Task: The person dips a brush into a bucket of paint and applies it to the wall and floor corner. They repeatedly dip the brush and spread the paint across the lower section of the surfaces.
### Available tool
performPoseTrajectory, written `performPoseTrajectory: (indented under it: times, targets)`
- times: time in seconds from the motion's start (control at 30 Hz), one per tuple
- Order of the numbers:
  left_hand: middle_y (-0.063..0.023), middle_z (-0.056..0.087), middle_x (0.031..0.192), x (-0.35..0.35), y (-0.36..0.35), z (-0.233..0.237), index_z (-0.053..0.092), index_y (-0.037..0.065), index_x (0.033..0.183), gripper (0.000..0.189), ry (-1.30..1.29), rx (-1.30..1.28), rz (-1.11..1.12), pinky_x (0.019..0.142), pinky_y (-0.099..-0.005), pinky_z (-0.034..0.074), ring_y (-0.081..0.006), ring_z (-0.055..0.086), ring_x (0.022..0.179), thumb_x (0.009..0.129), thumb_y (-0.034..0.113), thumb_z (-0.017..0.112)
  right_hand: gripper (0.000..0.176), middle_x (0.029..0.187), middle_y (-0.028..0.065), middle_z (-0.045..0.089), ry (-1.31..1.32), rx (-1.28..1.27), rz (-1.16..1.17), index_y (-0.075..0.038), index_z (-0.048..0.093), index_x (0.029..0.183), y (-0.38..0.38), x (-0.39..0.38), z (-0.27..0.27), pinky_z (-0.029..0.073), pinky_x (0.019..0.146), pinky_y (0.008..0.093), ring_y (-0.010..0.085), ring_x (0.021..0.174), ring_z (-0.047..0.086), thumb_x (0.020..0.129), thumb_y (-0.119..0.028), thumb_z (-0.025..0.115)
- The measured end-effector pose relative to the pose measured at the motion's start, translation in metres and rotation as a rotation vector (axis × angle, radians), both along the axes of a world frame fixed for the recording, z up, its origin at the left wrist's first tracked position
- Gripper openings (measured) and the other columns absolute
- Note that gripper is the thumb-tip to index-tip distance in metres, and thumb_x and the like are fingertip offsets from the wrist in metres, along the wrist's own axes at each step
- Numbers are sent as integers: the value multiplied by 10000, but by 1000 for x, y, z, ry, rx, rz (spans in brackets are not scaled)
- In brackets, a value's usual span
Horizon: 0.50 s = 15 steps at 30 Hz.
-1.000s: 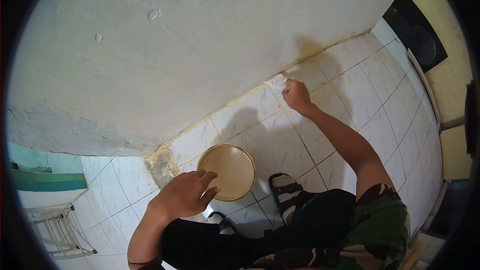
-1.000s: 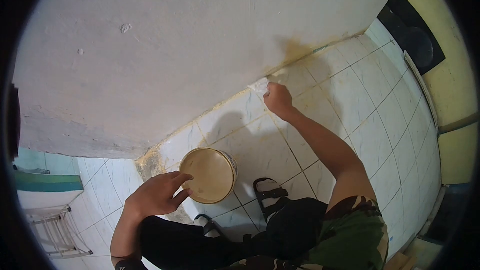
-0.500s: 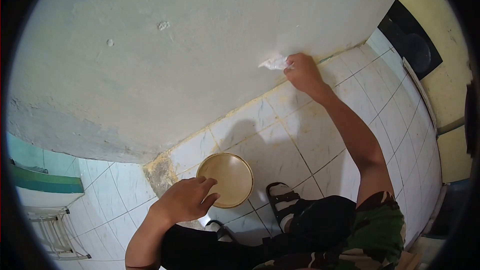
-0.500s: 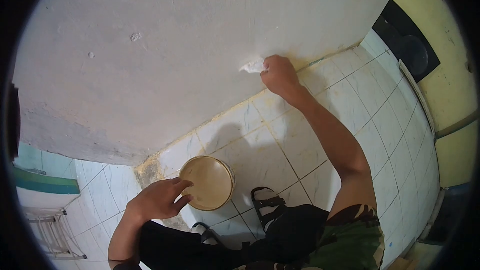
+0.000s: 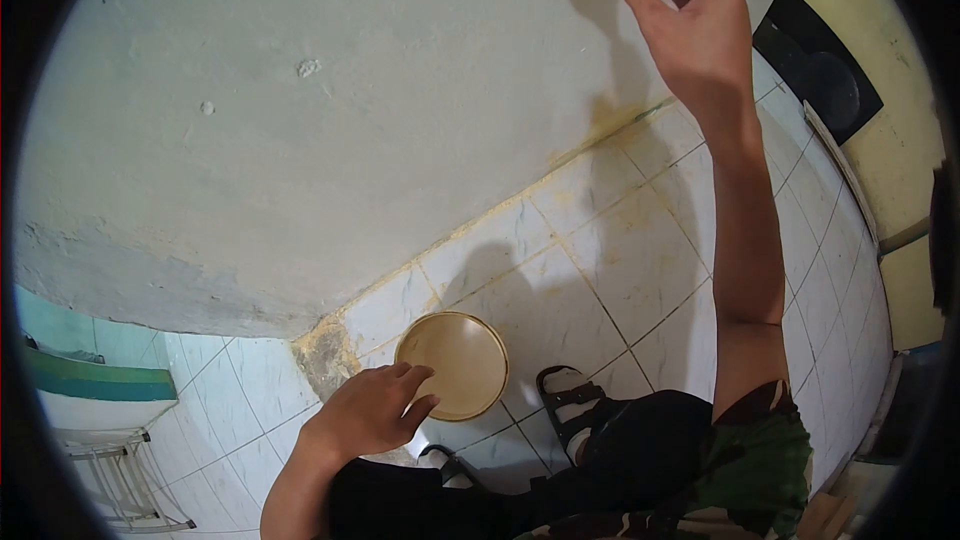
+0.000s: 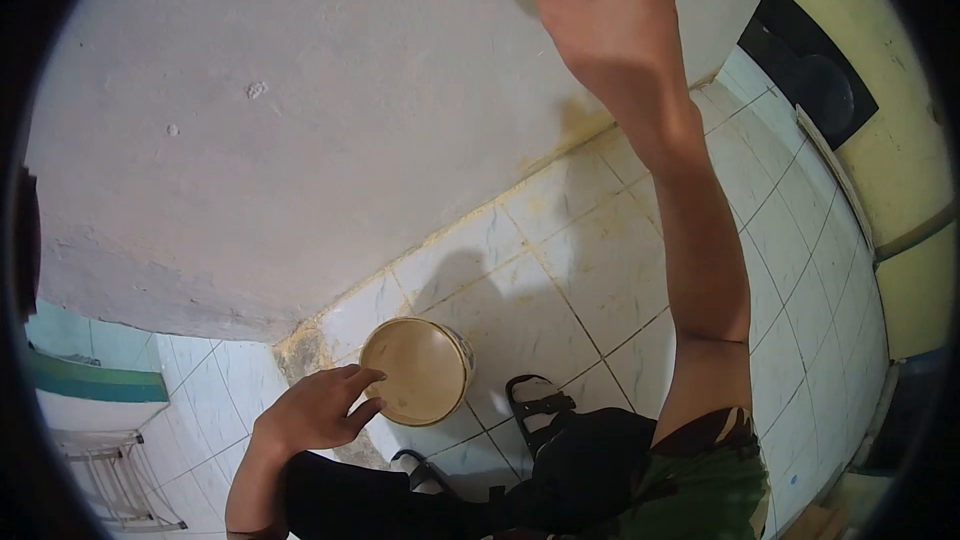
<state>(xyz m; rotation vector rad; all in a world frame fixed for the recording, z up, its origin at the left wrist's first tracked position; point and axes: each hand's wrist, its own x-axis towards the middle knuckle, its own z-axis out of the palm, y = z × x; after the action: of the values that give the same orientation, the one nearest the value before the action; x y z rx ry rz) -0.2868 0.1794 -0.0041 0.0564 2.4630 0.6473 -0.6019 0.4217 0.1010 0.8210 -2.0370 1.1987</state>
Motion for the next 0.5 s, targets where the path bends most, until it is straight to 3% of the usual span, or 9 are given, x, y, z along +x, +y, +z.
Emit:
performPoseTrajectory:
  times: [0.07,0.1,0.17,0.2,0.27,0.5]
  targets:
    - [-238,702,1059,0,-1,-2,594,-7,1291,430,10,-2,3,881,-488,542,-421,689,986,1036,338,561,227,1014,237,731,-144,-37,-73,96,660,1104,-11,19,17,542,822,371,255,948,711,929,-48,650]
    - [-238,702,1059,-2,-2,-2,594,-7,1291,430,9,-4,1,881,-488,542,-421,689,986,1036,338,561,227,1014,237,731,-145,-39,-75,96,660,1104,-16,8,3,542,822,371,255,948,711,929,-48,650]
    - [-228,694,1159,-6,-2,-2,585,39,1352,448,-91,-21,27,932,-463,531,-405,678,1041,1044,363,557,164,921,74,717,189,-180,13,46,680,1057,-30,-33,-54,521,707,245,79,853,637,928,-53,706]
    - [-228,694,1159,-6,-3,-3,585,39,1352,448,-93,-22,26,932,-463,531,-405,678,1041,1044,363,557,164,921,74,717,188,-181,12,46,680,1057,-36,-44,-77,521,707,245,79,853,637,928,-53,706]
    - [-230,694,1153,-6,-4,-5,586,38,1349,441,-71,-6,22,925,-462,532,-404,680,1034,1040,351,564,214,876,207,687,409,-177,-41,37,683,1070,-48,-60,-118,558,714,383,362,773,684,865,-16,712]
    - [-235,695,1089,-7,-9,-9,587,5,1314,440,-42,5,17,890,-480,539,-413,685,1004,1038,347,558,318,887,183,654,221,-39,-60,13,660,1149,-28,-40,-244,550,692,420,366,800,667,837,49,710]
